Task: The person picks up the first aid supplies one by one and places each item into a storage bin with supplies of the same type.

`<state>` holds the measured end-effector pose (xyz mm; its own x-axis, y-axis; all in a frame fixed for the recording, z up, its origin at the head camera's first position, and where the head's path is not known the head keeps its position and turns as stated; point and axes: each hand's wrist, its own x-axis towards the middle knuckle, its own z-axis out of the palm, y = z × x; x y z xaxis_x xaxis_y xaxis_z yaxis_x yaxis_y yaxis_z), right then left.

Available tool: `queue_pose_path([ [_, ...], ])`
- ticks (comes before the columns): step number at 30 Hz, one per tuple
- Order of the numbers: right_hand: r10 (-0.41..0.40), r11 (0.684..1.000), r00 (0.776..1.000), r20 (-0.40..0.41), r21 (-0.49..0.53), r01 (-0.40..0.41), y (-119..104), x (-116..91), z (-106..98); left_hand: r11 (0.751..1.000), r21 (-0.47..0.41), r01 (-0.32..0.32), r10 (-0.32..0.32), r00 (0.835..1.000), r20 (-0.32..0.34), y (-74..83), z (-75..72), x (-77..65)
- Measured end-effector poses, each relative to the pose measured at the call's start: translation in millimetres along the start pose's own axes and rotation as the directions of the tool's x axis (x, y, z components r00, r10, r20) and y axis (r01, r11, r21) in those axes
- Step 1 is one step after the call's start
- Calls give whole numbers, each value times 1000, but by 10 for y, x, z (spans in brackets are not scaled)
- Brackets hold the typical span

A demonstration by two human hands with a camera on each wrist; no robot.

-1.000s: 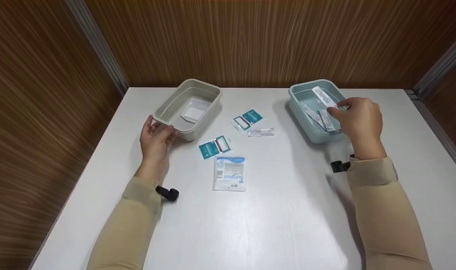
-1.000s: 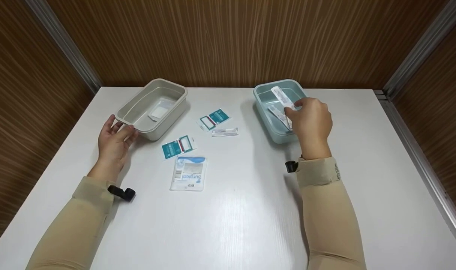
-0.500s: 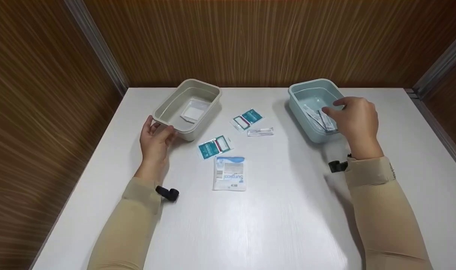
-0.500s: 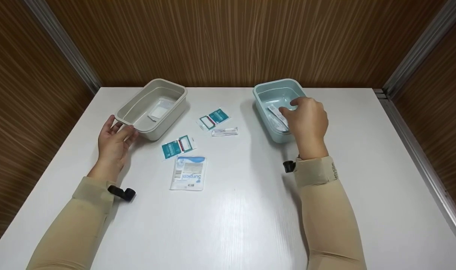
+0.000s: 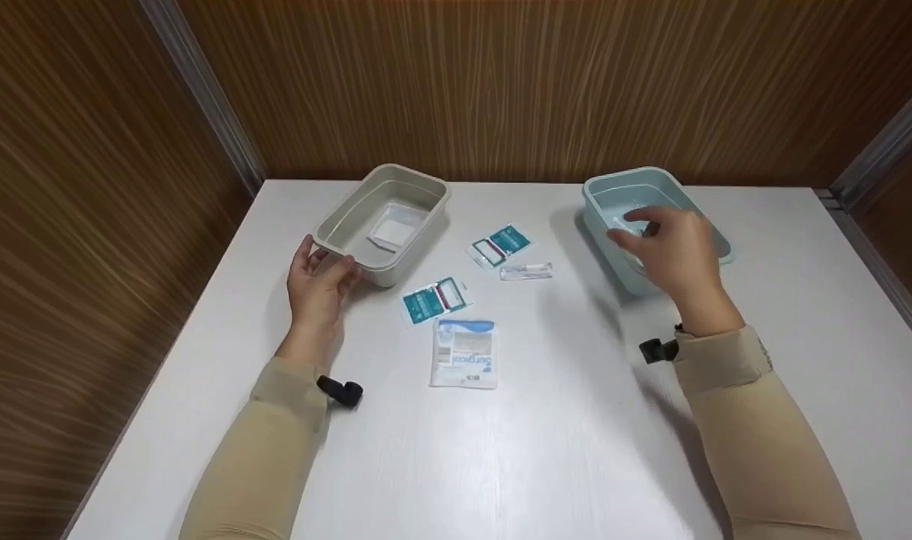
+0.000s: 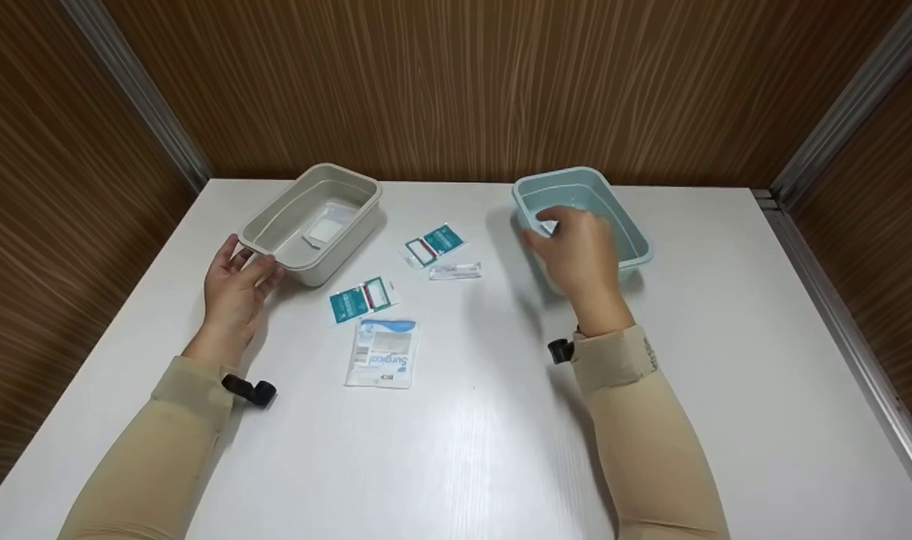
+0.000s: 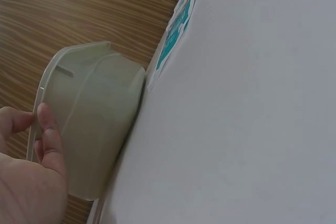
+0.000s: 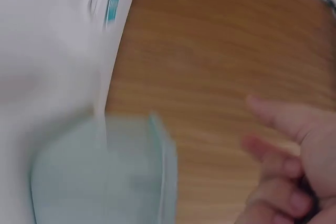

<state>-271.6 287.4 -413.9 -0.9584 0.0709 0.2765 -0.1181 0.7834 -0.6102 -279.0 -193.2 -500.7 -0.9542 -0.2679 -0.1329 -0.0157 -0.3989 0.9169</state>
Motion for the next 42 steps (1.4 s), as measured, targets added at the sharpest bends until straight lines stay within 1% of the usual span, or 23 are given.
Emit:
queue_pose_path([
  [4,-36,994,991,131,112,21,-183,-5,214,1000,19,-9,9,1000,15,5,-10,-8],
  [6,-43,990,985,169,143,19,-282,24,287,999,23,-22,22,1000,21,6,-7,-6],
  [10,-42,983,981,191,184,7,-425,116,381,999,32,-39,38,999,24,-20,-15,2],
  [14,-33,985,977,211,175,-4,-468,206,462,999,22,-44,44,999,20,-50,-29,1],
  [17,-42,989,973,227,146,9,-423,229,530,999,19,-45,44,999,24,-58,-26,-6],
  [23,-103,994,964,244,72,88,-337,269,668,998,15,-59,58,998,31,-11,28,11],
  [27,-120,993,955,272,43,112,-277,275,726,999,11,-46,45,999,26,-8,76,-1],
  [32,-91,996,944,318,31,86,-201,275,757,999,15,-37,37,999,23,-16,128,2],
  [35,-75,997,931,358,39,65,-154,286,782,999,15,-41,41,999,32,-26,147,7],
  [39,-35,999,908,417,38,21,-94,298,811,999,8,-44,44,998,35,-42,166,2],
  [42,-17,1000,900,435,19,9,-47,303,819,999,9,-47,46,998,38,-53,173,-3],
])
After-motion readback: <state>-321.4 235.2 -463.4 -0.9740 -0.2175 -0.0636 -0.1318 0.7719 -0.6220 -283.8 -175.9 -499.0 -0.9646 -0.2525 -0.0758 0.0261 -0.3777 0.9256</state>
